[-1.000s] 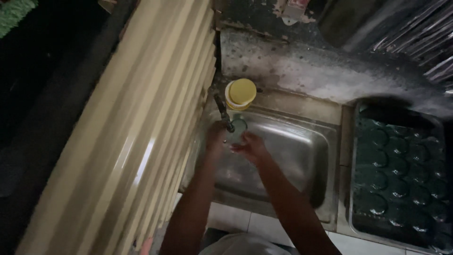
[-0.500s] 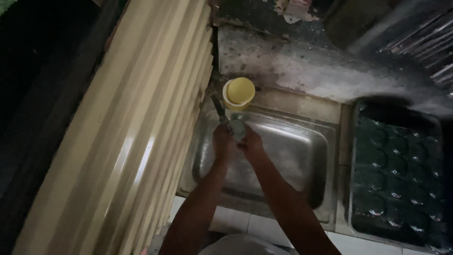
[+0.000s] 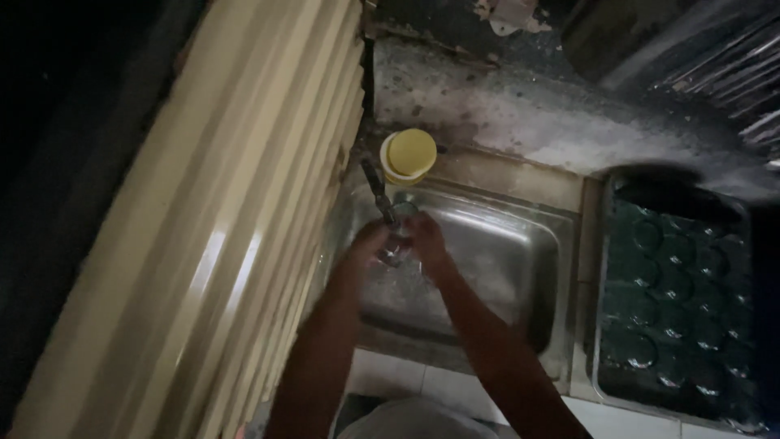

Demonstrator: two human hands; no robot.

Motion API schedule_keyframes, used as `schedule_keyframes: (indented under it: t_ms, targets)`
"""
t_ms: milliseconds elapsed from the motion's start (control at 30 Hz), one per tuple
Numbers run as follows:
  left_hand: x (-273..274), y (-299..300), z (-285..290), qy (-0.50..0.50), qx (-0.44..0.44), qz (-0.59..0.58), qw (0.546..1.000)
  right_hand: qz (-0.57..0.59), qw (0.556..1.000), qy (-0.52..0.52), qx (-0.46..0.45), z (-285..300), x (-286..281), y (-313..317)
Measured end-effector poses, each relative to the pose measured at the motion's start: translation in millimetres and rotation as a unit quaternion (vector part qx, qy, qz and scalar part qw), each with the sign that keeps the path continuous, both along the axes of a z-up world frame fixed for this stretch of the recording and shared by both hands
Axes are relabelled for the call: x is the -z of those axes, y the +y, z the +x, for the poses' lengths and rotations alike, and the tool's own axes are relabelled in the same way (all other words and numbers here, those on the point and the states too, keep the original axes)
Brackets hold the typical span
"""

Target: Cleaning drinking glasses in a sink using a sponge and placing them on a drying tray.

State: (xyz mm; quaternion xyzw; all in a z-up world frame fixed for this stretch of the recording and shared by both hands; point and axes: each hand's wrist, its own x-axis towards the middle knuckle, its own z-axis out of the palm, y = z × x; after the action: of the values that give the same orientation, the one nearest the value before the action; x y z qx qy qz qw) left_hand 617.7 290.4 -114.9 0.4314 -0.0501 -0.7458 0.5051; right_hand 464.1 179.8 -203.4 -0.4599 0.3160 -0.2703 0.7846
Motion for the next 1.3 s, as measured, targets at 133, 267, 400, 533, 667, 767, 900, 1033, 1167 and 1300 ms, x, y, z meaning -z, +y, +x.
schedule_keyframes:
  t_ms: [133,267,400,533,667,767,900,1033,1167,1300]
  targets:
    - [2,3,-42,-0.380,-0.026,-0.065,0.922,-0.235,0.959,0.126,0.099,20,-67,17]
    - [-2,25,-63,-0.614,-0.226,-0.155,0.740,0.078,0.993,0.073,0.046,17,-45,10]
    - [-50,28,-51,-0.615,-0.180,-0.128,0.757,0.411,0.785,-0.389,-0.253,-4,63,8]
    - [-34,35,-63,-0.523,-0.154,-0.006,0.838,0.501,0.817,-0.280,-0.050,17,-30,42]
    - [-30,35,-59,-0.737,-0.253,-0.152,0.608,0.389,0.908,-0.155,0.007,30,-79,42]
    - [-15,22,-28,-0.469,-0.212,-0.077,0.854,0.352,0.936,-0.015,-0.004,27,-121,48]
    - [78,-7,13,-0.072,-0.183,0.000,0.981,0.122,0.992,-0.019,-0.033,23,-9,29]
    - [77,-32,30,-0.677,-0.079,-0.204,0.703,0.214,0.976,0.040,-0.017,29,-128,49]
    - [0,-30,22,-0.683,0.132,0.050,0.717,0.288,0.945,0.032,-0.151,11,-130,52]
    - [-30,-38,6,-0.740,0.096,0.067,0.663,-0.121,0.963,0.150,-0.190,14,-116,68]
